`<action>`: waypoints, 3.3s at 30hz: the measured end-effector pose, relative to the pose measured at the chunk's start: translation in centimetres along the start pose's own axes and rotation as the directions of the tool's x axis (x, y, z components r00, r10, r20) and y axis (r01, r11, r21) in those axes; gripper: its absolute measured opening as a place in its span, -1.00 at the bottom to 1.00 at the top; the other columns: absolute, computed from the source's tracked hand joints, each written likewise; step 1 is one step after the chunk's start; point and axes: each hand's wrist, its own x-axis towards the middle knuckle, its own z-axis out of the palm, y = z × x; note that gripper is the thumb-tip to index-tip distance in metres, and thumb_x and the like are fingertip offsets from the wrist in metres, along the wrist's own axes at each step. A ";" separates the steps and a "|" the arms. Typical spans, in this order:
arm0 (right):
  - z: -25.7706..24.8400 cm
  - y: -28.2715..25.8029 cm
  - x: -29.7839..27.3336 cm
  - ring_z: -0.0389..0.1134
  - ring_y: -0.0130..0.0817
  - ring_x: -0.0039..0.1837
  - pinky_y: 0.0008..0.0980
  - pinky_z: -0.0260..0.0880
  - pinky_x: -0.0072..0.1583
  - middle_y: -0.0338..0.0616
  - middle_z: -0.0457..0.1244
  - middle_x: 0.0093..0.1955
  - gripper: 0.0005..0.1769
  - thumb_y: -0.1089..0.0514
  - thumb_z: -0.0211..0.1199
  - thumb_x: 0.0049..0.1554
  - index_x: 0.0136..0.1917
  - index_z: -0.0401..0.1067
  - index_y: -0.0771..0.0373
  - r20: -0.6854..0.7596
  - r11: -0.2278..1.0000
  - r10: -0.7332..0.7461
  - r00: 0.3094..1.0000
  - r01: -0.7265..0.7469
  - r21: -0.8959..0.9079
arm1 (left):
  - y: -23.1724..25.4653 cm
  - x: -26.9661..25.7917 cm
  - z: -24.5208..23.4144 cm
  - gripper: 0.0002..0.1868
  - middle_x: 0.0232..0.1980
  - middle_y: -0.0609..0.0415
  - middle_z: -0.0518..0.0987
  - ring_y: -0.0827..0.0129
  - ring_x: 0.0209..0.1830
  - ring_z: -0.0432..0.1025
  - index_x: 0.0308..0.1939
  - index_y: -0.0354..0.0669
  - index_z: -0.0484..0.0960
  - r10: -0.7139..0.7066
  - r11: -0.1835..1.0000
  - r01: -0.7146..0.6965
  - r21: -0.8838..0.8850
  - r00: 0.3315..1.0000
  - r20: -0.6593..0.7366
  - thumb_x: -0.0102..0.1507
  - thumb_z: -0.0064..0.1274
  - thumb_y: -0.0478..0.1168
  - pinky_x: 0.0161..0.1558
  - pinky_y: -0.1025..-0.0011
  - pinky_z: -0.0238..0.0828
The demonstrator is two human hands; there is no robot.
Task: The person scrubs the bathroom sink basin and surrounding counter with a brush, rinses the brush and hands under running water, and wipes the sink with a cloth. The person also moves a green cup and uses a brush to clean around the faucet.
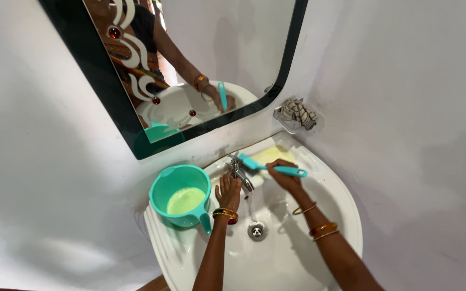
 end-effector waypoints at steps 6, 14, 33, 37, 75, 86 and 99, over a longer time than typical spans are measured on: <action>-1.6 0.0 0.0 0.35 -0.56 -0.15 -0.43 0.37 -0.11 -0.17 0.40 -0.19 -0.90 0.20 0.37 0.13 -0.12 0.54 0.28 -0.073 0.964 -0.242 0.967 0.249 0.091 | -0.5 0.1 0.4 -0.19 0.70 -0.07 -0.18 0.21 0.71 -0.45 0.58 -0.15 0.04 -0.037 0.999 0.035 0.035 0.998 0.055 0.42 -0.58 0.30 0.54 0.03 -0.64; -1.2 -2.4 -1.8 0.29 -0.49 -0.25 -0.41 0.28 -0.20 -0.21 0.31 -0.29 -0.90 0.21 0.36 0.10 -0.17 0.47 0.25 -0.263 0.919 -0.394 0.881 0.384 -0.090 | -1.0 -0.2 1.0 -0.15 0.70 -0.05 -0.16 0.22 0.71 -0.40 0.58 -0.15 0.07 0.025 0.997 -0.023 0.070 0.999 -0.028 0.38 -0.59 0.33 0.57 0.03 -0.61; -6.6 3.0 1.4 0.41 -0.48 0.09 -0.43 0.44 0.11 -0.13 0.43 0.07 -0.85 0.23 0.36 0.15 0.02 0.57 0.27 -0.107 0.998 -0.038 0.994 0.043 0.044 | 0.8 -1.6 -1.9 -0.05 0.70 -0.15 -0.28 0.14 0.70 -0.54 0.59 -0.26 -0.07 0.004 0.999 0.001 -0.045 0.996 0.091 0.37 -0.58 0.40 0.54 0.00 -0.76; -8.7 3.8 0.7 0.46 -0.41 0.22 -0.44 0.48 0.25 -0.15 0.44 0.17 -0.87 0.24 0.35 0.13 -0.03 0.58 0.28 0.115 0.966 0.150 0.982 -0.170 0.196 | 1.1 -1.7 -1.5 -0.05 0.69 -0.17 -0.29 0.15 0.70 -0.54 0.59 -0.27 -0.09 -0.004 0.998 0.010 -0.060 0.995 0.095 0.37 -0.58 0.39 0.53 0.00 -0.77; -8.5 5.3 3.2 0.43 -0.48 0.00 -0.46 0.47 0.09 -0.11 0.47 -0.04 -0.86 0.23 0.39 0.10 -0.05 0.61 0.30 -0.032 0.988 0.142 0.989 -0.139 0.070 | 1.8 -2.4 -2.4 -0.12 0.68 -0.01 -0.08 0.25 0.69 -0.29 0.61 -0.14 -0.09 0.060 0.998 -0.061 -0.013 0.994 -0.087 0.38 -0.54 0.34 0.58 0.19 -0.56; -9.3 6.0 3.3 0.47 -0.20 0.17 -0.28 0.51 0.28 0.06 0.44 0.11 -0.93 0.40 0.29 0.06 -0.13 0.51 0.35 0.088 0.873 0.199 0.976 -0.217 0.437 | 1.9 -2.7 -2.8 -0.10 0.67 -0.07 -0.05 0.22 0.70 -0.29 0.59 -0.25 -0.04 0.091 0.996 -0.091 -0.002 0.991 -0.096 0.39 -0.51 0.34 0.58 0.17 -0.56; -5.7 6.6 -0.6 0.48 -0.18 0.12 -0.25 0.54 0.23 0.14 0.43 0.11 -0.99 0.37 0.24 0.10 -0.19 0.44 0.36 0.203 0.783 0.185 0.962 -0.269 0.561 | 1.4 -2.1 -2.8 -0.12 0.69 -0.01 -0.11 0.23 0.70 -0.32 0.61 -0.18 -0.09 0.061 0.996 -0.061 -0.059 0.998 -0.009 0.39 -0.64 0.34 0.58 0.18 -0.58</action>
